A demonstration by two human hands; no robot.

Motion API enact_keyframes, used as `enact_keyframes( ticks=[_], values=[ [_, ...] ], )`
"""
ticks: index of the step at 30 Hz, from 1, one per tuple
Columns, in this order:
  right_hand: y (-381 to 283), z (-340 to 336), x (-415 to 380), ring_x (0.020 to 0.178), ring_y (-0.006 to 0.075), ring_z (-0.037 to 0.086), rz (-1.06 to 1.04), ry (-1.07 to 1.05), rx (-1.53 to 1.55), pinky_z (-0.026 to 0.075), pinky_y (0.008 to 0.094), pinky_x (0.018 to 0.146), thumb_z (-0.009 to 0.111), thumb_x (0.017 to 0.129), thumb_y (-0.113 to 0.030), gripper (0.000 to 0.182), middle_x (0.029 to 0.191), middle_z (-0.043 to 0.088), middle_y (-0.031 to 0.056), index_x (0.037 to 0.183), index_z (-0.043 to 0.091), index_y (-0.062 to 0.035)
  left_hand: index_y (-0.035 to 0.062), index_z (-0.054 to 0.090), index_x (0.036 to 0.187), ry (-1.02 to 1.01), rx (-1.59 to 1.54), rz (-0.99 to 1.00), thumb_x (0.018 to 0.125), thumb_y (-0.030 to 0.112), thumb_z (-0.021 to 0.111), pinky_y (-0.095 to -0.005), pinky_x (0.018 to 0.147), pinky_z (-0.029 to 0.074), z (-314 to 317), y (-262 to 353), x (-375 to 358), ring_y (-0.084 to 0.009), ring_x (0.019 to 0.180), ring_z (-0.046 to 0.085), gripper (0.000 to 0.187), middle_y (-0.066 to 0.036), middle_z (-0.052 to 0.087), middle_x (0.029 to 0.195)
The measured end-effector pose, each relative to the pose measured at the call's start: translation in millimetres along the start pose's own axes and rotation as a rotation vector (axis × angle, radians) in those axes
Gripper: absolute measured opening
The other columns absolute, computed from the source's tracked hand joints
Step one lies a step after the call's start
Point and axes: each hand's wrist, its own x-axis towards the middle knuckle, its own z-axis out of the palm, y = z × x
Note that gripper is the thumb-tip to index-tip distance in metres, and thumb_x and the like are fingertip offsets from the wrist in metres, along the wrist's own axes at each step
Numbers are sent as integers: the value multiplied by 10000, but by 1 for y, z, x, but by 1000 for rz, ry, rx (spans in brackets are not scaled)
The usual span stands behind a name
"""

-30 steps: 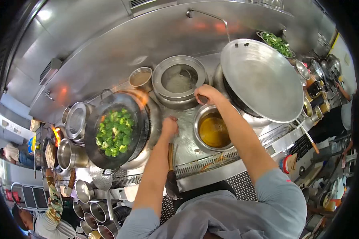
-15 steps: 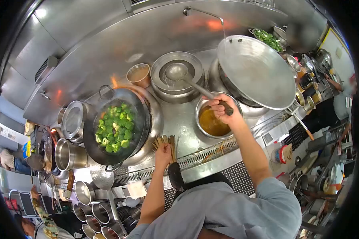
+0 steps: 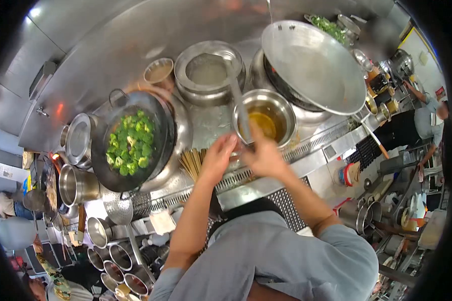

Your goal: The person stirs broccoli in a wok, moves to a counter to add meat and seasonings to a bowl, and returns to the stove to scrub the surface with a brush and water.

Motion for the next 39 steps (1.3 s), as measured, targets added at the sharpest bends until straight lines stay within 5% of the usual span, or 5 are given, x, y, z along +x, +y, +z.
enact_keyframes(
  ticks=[5,16,22,32,39],
  values=[
    [11,55,-72,843,410,646,208,-545,908,515,455,741,629,933,-306,649,967,648,236,1435,350,-3,-9,455,1067,308,352,61,920,208,596,-310,516,486,-27,-12,-4,-162,589,575,297,-80,565,737],
    [16,205,-103,957,505,623,259,-725,-158,520,516,823,678,802,-449,999,1054,574,403,1477,168,83,-6,471,1035,395,334,154,905,71,560,-275,454,424,-78,5,-81,-109,476,481,175,-44,522,665],
    [91,118,-94,961,210,620,553,-575,389,525,301,763,728,687,-343,881,1108,637,136,1404,401,49,-7,495,1079,417,298,115,898,54,574,-262,459,422,-148,15,-169,-92,490,491,207,-35,520,674],
    [-112,213,-48,933,361,627,-638,-658,-721,522,477,714,554,863,-172,308,937,637,150,1170,574,-186,-23,538,1068,454,339,210,876,62,606,-245,475,425,-191,37,-253,-89,535,544,221,-39,568,718],
    [-76,245,-33,988,325,612,-740,-754,-767,500,484,812,572,872,-259,360,1004,617,132,1201,627,-393,-16,501,1080,497,219,155,890,-3,555,-243,464,416,-201,5,-299,-93,507,515,198,-40,557,690]
  ],
)
